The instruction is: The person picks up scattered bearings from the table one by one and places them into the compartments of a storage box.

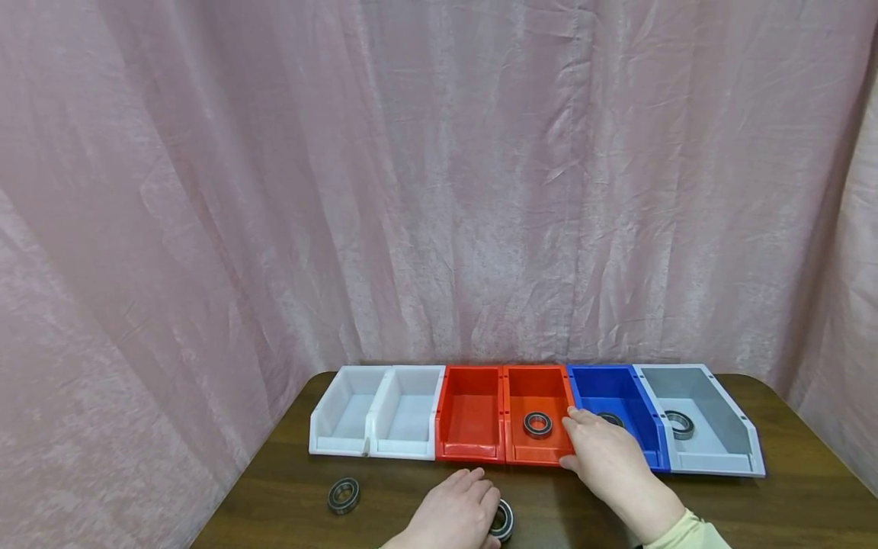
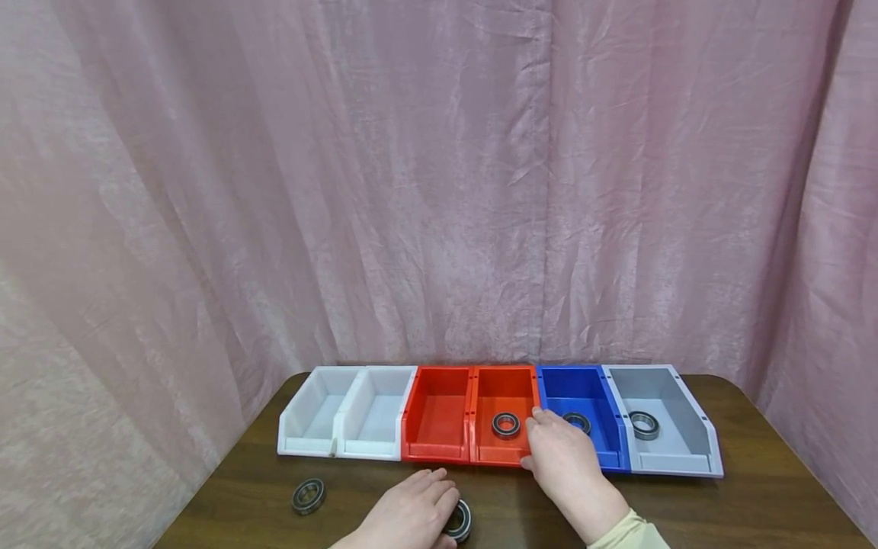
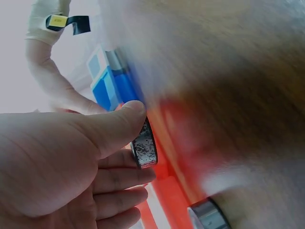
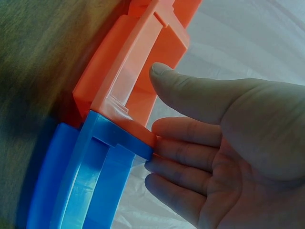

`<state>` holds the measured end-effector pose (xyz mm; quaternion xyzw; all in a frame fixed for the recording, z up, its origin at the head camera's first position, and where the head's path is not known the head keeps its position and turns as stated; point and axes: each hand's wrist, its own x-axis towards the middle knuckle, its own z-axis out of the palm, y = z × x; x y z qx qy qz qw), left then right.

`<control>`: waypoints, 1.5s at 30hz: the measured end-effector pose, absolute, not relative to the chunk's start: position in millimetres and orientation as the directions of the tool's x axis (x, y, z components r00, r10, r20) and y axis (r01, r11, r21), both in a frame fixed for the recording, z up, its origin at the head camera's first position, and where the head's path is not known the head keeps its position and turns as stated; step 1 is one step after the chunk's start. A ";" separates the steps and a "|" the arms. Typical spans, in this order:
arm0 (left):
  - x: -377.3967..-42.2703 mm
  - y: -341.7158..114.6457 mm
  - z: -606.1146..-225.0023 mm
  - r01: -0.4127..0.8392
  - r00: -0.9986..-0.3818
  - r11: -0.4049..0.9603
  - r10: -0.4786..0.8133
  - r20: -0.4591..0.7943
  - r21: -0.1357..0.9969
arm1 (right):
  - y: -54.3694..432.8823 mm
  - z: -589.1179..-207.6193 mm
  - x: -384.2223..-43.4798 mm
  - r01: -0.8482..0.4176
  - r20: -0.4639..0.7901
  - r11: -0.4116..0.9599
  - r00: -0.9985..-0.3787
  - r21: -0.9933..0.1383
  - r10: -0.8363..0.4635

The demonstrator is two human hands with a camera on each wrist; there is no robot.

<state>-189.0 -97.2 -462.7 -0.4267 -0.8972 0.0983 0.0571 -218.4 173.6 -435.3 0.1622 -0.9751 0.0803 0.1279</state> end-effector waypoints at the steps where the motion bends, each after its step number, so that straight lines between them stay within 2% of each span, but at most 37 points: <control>1: -188.5 -97.1 -461.1 0.756 -0.628 0.616 0.778 0.019 -0.221 | 173.7 -435.4 -218.4 -0.337 0.275 0.934 -0.915 -0.115 -0.296; 6: -185.7 -97.6 -454.8 0.754 -0.606 0.603 0.792 0.080 -0.259 | 173.9 -434.8 -218.7 -0.333 0.264 0.935 -0.919 -0.119 -0.294; 13: -181.9 -100.0 -449.6 0.714 -0.549 0.593 0.804 0.229 -0.372 | 173.7 -434.0 -218.8 -0.332 0.256 0.935 -0.921 -0.123 -0.294; 21: -179.2 -101.0 -433.7 0.709 -0.565 0.618 0.786 0.251 -0.339 | 172.8 -433.4 -218.5 -0.328 0.244 0.935 -0.926 -0.136 -0.289; 27: -181.3 -103.7 -425.2 0.678 -0.543 0.640 0.768 0.340 -0.362 | 172.9 -433.9 -218.1 -0.331 0.244 0.934 -0.925 -0.135 -0.292; 39: -196.3 -105.1 -403.4 0.612 -0.547 0.686 0.727 0.415 -0.394 | 173.5 -434.8 -217.3 -0.336 0.247 0.932 -0.922 -0.134 -0.297; 45: -209.1 -107.5 -398.6 0.602 -0.573 0.715 0.697 0.431 -0.356 | 174.1 -433.9 -217.2 -0.347 0.270 0.929 -0.914 -0.129 -0.304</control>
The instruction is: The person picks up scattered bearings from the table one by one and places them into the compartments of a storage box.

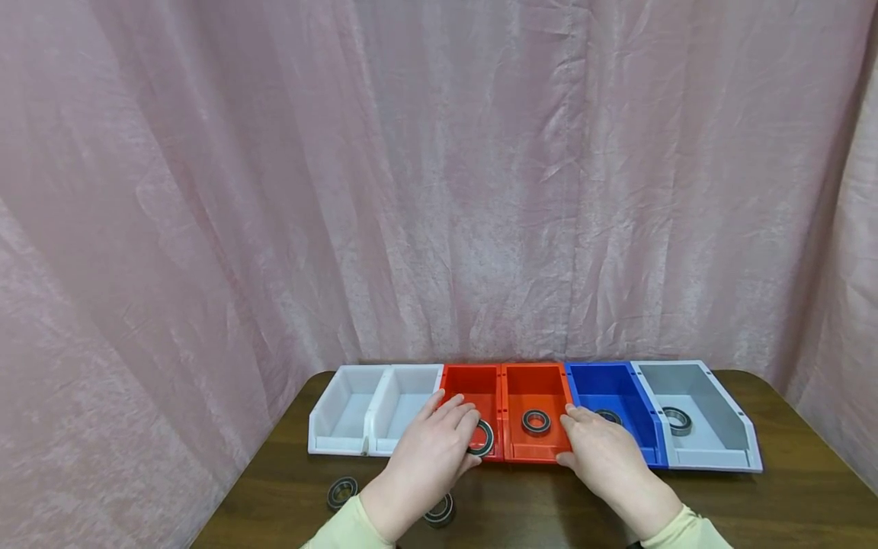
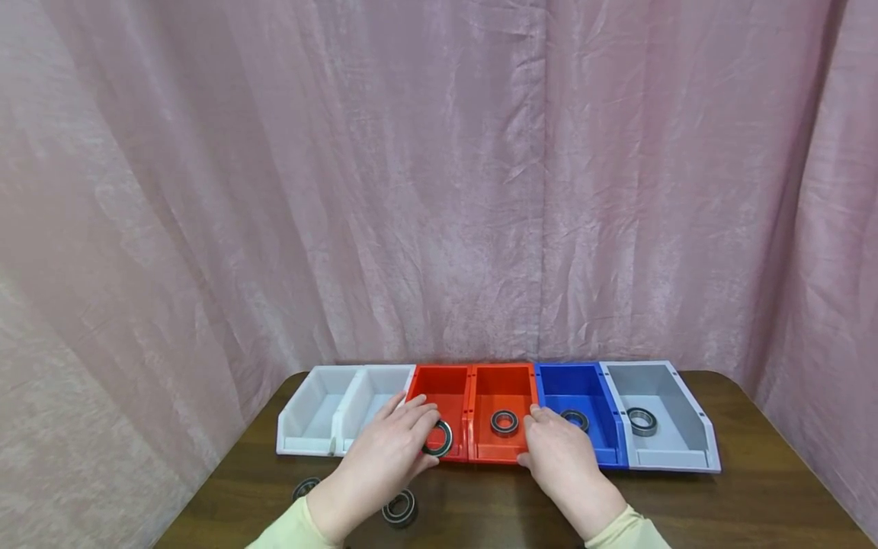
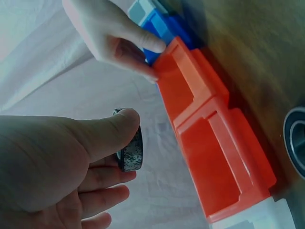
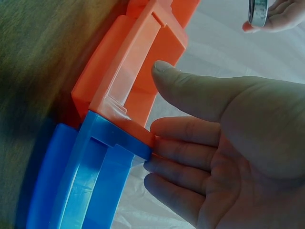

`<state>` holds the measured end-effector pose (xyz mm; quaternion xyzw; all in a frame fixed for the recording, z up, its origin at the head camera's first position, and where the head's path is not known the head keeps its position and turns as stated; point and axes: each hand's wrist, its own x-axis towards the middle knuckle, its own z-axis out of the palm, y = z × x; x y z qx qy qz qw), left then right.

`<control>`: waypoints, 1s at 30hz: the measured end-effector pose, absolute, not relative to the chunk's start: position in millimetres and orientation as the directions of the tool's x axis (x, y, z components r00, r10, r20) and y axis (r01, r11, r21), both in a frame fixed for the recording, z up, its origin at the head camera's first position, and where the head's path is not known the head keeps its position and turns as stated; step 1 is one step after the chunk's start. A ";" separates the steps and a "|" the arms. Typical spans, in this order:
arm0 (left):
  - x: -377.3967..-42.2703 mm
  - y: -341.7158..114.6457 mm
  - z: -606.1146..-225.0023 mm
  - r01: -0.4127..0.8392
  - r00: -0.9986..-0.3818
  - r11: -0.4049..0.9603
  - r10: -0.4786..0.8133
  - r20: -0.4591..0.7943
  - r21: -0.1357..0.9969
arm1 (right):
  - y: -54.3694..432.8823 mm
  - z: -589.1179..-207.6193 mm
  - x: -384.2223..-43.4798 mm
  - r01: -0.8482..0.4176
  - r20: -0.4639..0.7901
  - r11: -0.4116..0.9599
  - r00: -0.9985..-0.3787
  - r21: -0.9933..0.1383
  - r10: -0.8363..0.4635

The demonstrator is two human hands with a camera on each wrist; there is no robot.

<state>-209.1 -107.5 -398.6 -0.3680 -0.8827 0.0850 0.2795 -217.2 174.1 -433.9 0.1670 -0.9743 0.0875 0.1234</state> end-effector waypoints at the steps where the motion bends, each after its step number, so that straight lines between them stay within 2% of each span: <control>1: -211.5 -107.8 -398.4 0.602 -0.575 0.717 0.695 0.433 -0.352 | 174.3 -433.9 -217.2 -0.348 0.271 0.929 -0.913 -0.129 -0.304; 21: -256.6 -112.7 -408.8 0.604 -0.619 0.762 0.633 0.465 -0.233 | 173.0 -434.2 -215.6 -0.356 0.299 0.925 -0.905 -0.135 -0.304; 30: -275.7 -112.6 -414.2 0.563 -0.693 0.806 0.581 0.427 -0.182 | 173.6 -434.3 -216.4 -0.350 0.286 0.926 -0.910 -0.141 -0.300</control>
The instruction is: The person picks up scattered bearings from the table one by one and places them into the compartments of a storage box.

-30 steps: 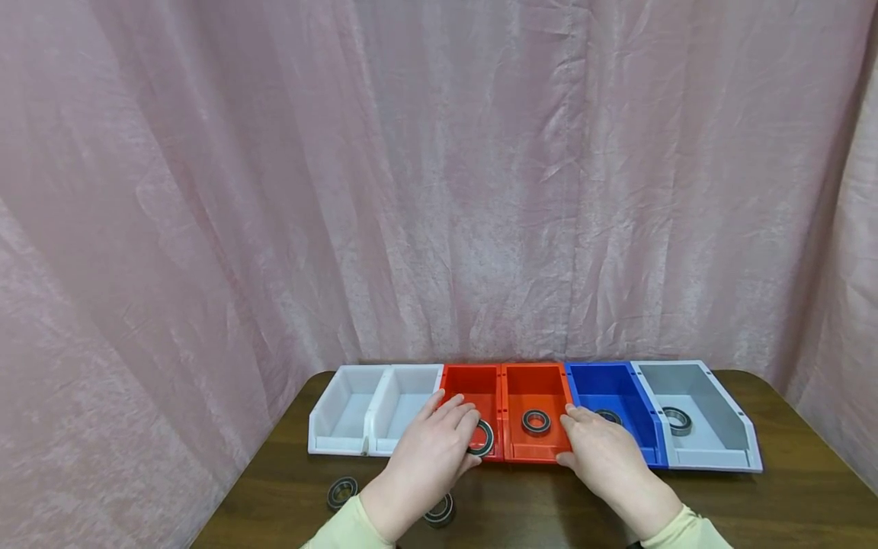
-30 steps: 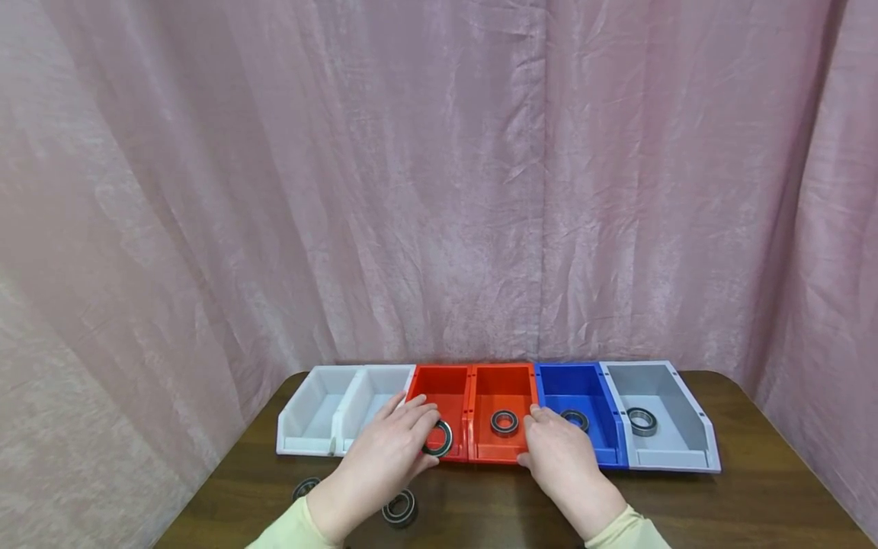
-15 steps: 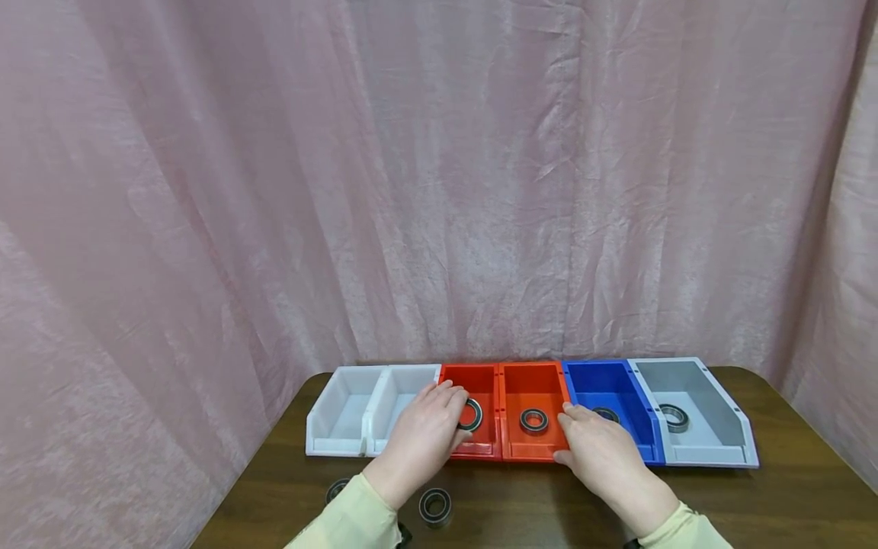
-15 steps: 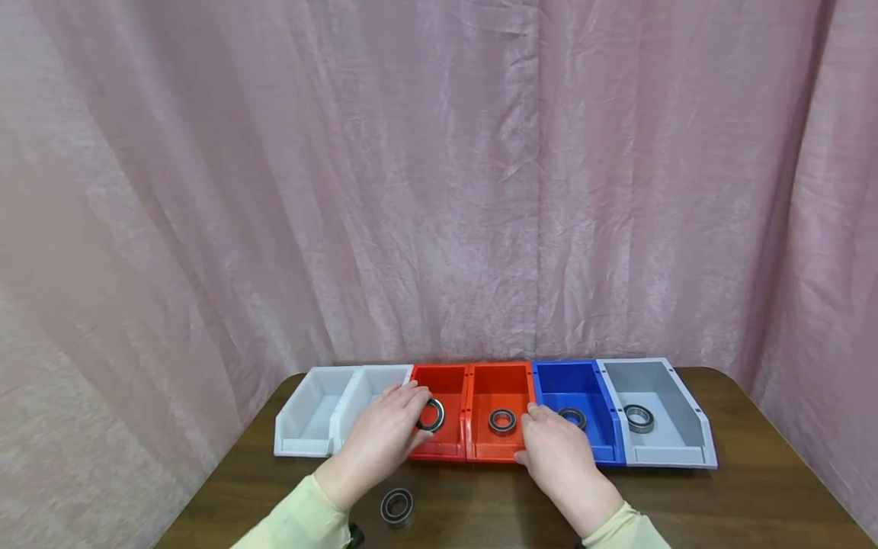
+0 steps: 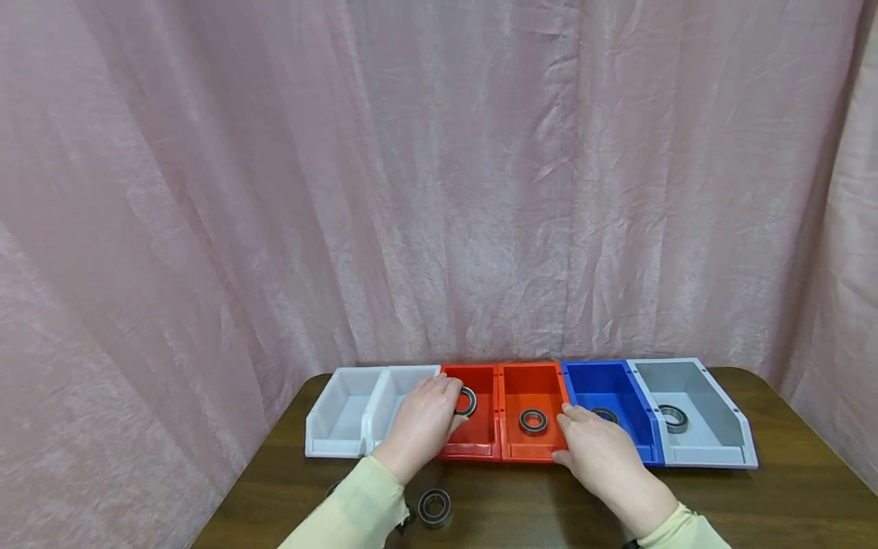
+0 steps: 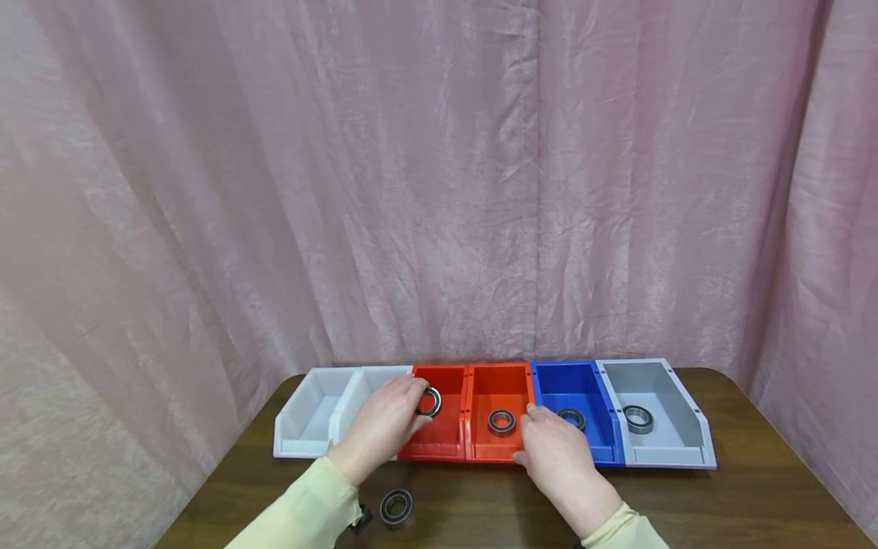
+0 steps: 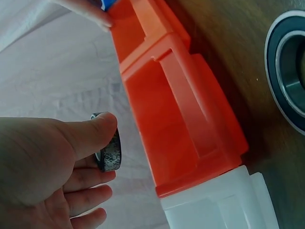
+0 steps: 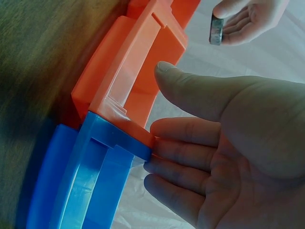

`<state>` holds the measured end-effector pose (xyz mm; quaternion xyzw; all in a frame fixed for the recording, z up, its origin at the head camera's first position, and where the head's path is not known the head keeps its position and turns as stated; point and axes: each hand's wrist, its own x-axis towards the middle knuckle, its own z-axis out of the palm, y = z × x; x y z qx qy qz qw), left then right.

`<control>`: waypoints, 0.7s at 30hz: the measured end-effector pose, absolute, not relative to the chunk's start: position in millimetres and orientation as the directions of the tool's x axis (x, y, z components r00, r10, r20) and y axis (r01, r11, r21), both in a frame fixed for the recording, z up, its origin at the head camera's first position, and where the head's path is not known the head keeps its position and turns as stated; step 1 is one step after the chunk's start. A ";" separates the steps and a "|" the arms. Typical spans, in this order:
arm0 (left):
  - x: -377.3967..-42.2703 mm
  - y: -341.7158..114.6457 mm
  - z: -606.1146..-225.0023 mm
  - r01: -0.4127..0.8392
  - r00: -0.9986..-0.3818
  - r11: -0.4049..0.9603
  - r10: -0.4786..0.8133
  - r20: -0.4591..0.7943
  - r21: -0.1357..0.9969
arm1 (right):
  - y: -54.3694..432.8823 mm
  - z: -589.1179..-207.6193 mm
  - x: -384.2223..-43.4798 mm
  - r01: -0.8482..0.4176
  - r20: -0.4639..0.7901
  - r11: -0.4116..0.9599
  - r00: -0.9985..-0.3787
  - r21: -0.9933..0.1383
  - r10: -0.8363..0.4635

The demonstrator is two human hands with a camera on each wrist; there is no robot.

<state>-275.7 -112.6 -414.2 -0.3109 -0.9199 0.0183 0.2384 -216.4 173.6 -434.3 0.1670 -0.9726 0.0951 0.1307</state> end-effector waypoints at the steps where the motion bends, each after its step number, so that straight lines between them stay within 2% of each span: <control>1: -277.6 -112.2 -414.9 0.560 -0.699 0.809 0.577 0.422 -0.179 | 173.8 -434.5 -216.4 -0.351 0.288 0.926 -0.909 -0.140 -0.301; 12: -295.4 -107.2 -419.4 0.550 -0.724 0.816 0.572 0.386 -0.177 | 171.5 -434.2 -215.1 -0.354 0.301 0.924 -0.905 -0.141 -0.301; 21: -310.0 -99.5 -425.9 0.524 -0.794 0.837 0.547 0.265 -0.157 | 173.8 -435.6 -216.4 -0.350 0.280 0.928 -0.910 -0.131 -0.304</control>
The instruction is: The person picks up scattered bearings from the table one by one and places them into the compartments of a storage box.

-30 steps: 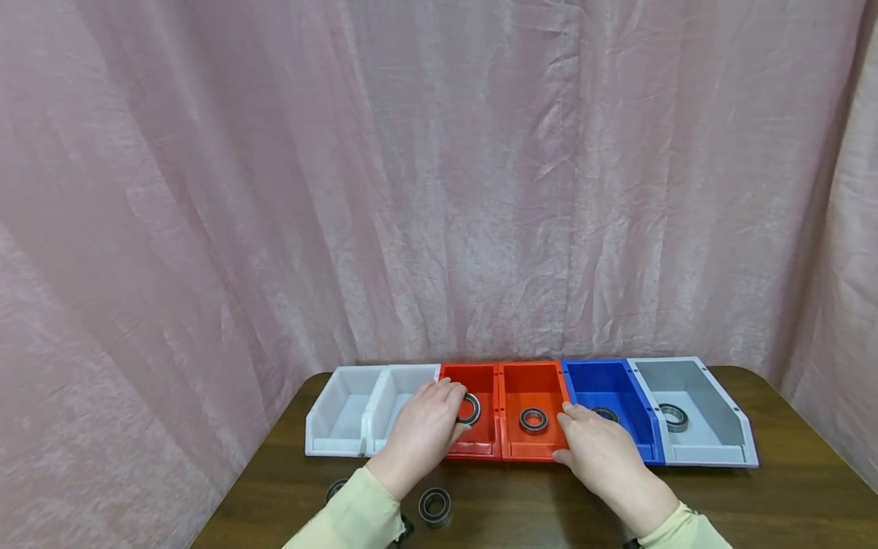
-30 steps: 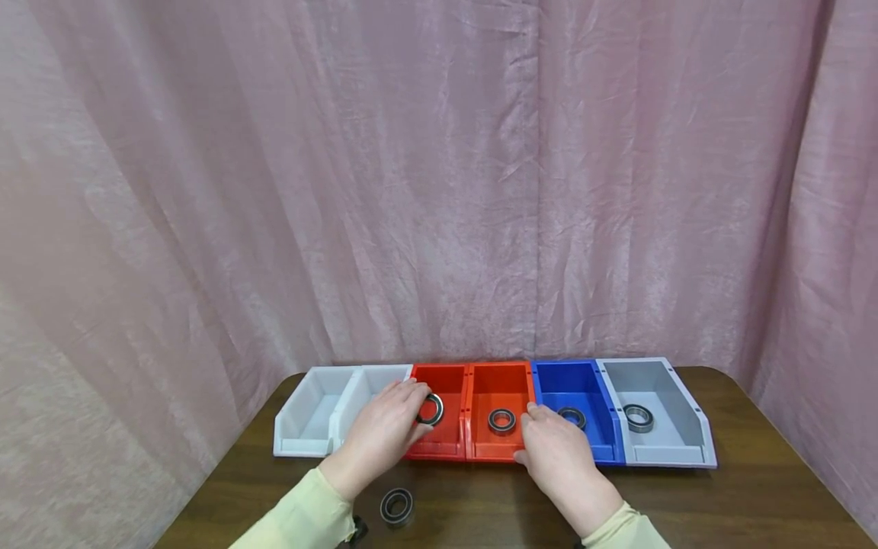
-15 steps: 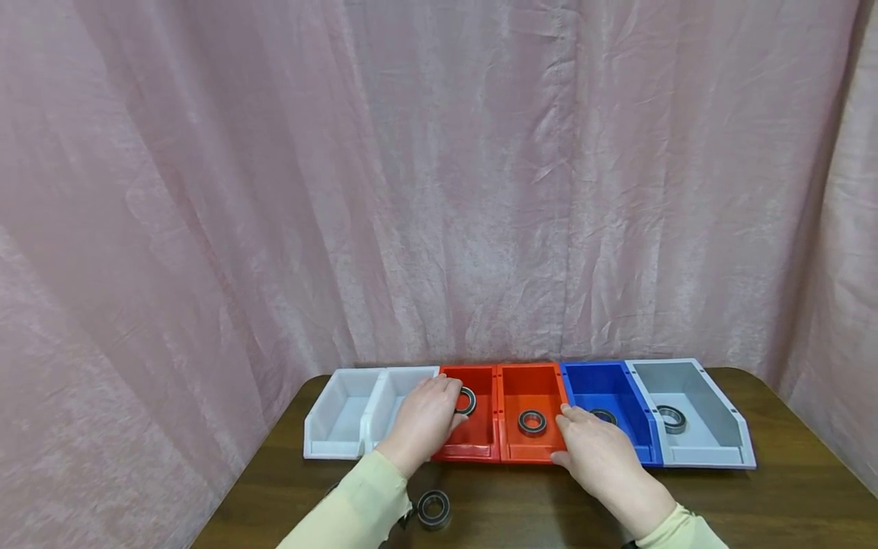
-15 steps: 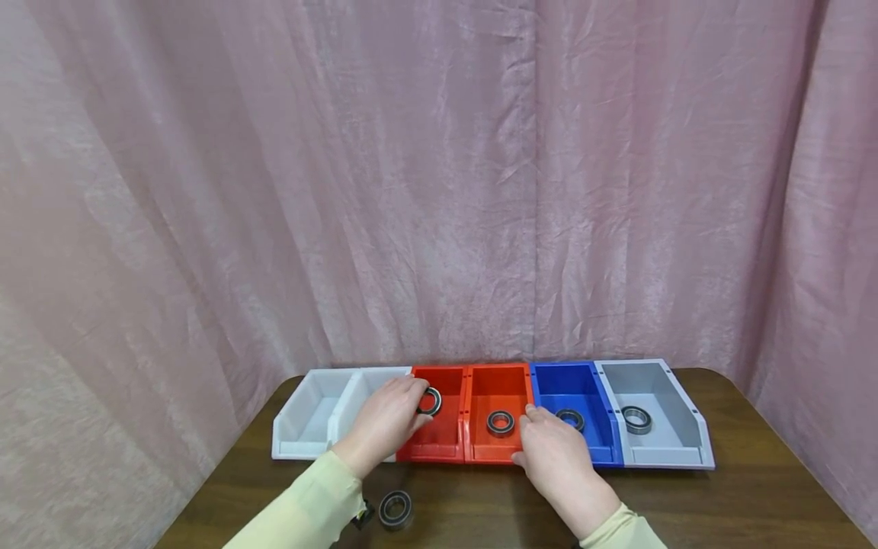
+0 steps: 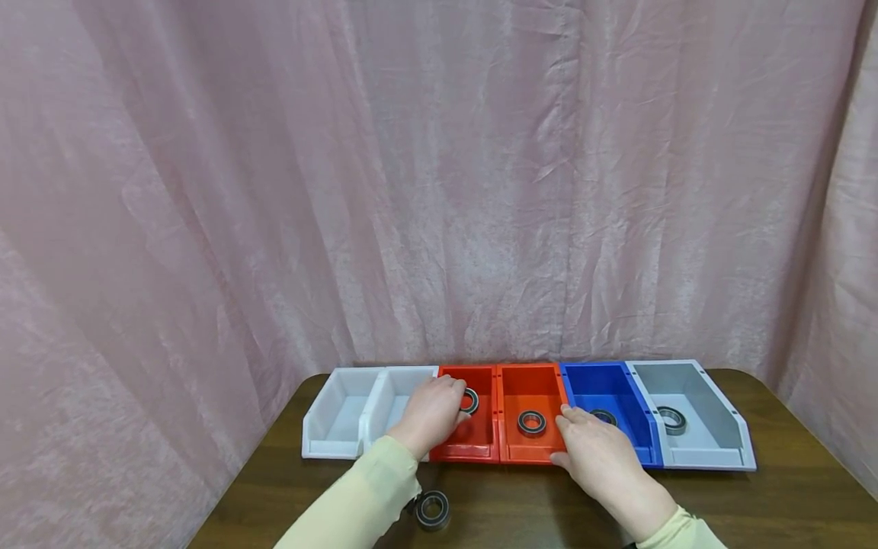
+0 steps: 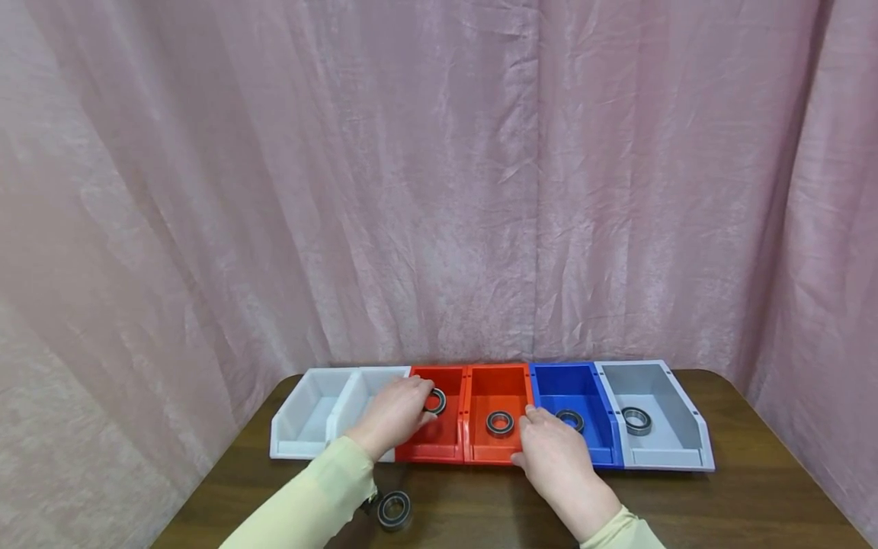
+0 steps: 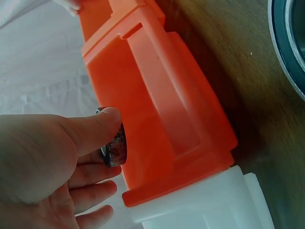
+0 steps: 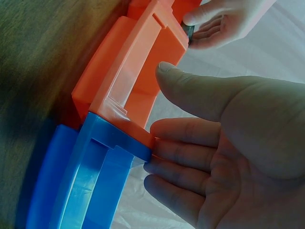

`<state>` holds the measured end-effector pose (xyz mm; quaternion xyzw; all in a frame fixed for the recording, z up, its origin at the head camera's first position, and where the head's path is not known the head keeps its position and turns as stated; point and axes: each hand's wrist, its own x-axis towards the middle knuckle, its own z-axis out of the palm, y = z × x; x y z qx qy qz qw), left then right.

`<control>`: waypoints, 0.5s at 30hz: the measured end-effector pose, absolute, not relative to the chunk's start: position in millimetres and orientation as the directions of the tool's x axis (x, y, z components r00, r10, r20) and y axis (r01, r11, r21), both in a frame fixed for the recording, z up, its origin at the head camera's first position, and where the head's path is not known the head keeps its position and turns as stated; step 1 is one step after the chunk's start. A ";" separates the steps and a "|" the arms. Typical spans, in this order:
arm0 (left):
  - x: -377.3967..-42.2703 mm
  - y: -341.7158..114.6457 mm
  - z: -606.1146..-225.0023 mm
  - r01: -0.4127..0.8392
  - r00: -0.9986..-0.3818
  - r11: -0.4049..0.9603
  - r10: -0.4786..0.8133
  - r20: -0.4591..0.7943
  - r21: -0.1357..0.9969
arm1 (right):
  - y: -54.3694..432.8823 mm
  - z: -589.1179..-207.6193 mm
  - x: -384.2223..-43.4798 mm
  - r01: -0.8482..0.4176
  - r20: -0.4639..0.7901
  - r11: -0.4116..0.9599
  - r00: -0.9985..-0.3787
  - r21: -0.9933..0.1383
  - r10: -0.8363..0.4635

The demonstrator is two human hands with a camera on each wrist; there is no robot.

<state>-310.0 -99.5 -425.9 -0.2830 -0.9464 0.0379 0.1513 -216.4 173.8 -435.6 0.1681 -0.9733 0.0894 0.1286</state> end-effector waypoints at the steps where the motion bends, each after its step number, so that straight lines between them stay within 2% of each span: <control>1: -311.3 -98.6 -427.0 0.520 -0.800 0.840 0.542 0.256 -0.156 | 173.8 -435.4 -216.4 -0.349 0.278 0.928 -0.911 -0.132 -0.304; 15: -321.9 -91.1 -441.0 0.484 -0.836 0.858 0.511 0.199 -0.169 | 171.8 -435.6 -216.1 -0.345 0.294 0.929 -0.909 -0.131 -0.296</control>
